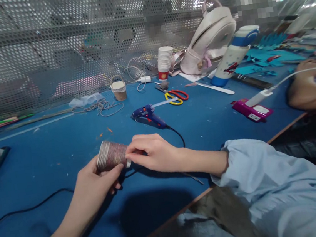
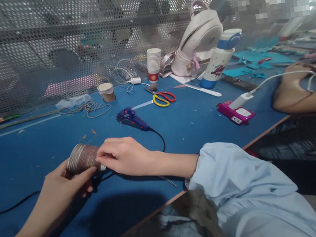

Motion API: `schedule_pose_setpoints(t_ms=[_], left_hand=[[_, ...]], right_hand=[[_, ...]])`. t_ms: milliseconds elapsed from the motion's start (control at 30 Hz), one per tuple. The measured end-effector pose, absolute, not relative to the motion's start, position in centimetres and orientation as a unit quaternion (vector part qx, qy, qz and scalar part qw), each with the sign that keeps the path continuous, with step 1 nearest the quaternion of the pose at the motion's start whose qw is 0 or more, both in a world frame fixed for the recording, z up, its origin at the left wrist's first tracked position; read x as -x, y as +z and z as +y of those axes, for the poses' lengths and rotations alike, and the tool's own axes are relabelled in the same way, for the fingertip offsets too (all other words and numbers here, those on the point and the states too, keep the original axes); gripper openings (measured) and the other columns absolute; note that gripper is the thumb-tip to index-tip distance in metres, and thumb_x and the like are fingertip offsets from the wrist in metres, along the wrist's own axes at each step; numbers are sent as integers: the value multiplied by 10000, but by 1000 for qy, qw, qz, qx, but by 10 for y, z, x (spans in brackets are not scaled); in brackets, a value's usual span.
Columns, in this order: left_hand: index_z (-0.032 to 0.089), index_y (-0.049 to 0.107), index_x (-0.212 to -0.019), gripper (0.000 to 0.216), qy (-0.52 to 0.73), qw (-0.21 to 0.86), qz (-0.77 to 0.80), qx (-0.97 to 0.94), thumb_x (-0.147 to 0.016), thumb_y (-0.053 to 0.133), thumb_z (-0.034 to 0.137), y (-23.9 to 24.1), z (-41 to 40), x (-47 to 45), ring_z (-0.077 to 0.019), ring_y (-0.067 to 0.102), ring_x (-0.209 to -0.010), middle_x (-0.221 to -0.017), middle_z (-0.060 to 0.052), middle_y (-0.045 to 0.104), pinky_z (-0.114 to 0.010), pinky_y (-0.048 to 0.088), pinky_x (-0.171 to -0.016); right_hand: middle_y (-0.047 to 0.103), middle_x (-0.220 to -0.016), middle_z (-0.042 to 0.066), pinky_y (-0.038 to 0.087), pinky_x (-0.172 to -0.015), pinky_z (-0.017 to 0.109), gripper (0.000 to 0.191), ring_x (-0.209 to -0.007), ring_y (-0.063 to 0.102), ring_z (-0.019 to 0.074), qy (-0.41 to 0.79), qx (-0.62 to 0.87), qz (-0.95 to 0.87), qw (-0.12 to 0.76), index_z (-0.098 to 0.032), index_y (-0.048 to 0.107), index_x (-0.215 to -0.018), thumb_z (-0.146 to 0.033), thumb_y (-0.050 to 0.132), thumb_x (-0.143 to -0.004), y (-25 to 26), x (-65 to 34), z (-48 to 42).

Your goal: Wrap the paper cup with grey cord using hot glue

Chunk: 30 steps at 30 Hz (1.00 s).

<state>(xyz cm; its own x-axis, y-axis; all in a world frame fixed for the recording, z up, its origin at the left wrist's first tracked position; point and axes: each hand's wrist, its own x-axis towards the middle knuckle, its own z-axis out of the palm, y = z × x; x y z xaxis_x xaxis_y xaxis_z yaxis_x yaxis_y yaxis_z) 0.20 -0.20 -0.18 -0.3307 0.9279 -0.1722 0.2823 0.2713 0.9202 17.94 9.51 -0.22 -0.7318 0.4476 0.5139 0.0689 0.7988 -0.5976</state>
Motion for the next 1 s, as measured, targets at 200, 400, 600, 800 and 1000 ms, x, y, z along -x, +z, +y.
schedule_pose_setpoints(t_ms=[200,400,600,800,1000], left_hand=[[193,630,-833,268,416,396,700,-425,-701,751,392,0,-3,-3,-126,534,-366,-425,32,624,-217,422,-397],[195,623,-825,266,406,402,703,-423,-700,748,394,4,-3,-5,-123,528,-372,-415,30,620,-214,410,-408],[200,629,-815,255,421,394,705,-412,-703,742,399,9,-6,-11,-115,513,-385,-427,40,611,-215,406,-422],[203,634,-813,250,427,389,706,-409,-693,746,391,8,-6,-12,-121,521,-373,-422,44,605,-219,410,-414],[201,625,-824,265,416,401,698,-423,-674,744,385,3,-3,-6,-143,563,-377,-415,44,608,-226,432,-392]], right_hand=[[655,-782,23,431,-680,227,153,-709,580,120,268,163,-884,345,-159,656,-831,-161,567,-956,-4,-180,97],[645,-761,15,410,-662,224,156,-688,554,111,260,167,-882,356,-152,660,-813,-168,583,-948,-6,-179,99],[617,-718,-4,380,-627,219,146,-633,506,96,262,194,-879,347,-158,664,-796,-160,603,-928,-6,-179,99],[591,-700,-13,365,-613,220,139,-612,479,88,271,196,-875,351,-151,665,-786,-143,612,-914,-6,-180,99],[589,-710,-15,369,-624,220,123,-625,487,90,280,210,-874,337,-156,672,-794,-153,626,-908,-6,-180,100]])
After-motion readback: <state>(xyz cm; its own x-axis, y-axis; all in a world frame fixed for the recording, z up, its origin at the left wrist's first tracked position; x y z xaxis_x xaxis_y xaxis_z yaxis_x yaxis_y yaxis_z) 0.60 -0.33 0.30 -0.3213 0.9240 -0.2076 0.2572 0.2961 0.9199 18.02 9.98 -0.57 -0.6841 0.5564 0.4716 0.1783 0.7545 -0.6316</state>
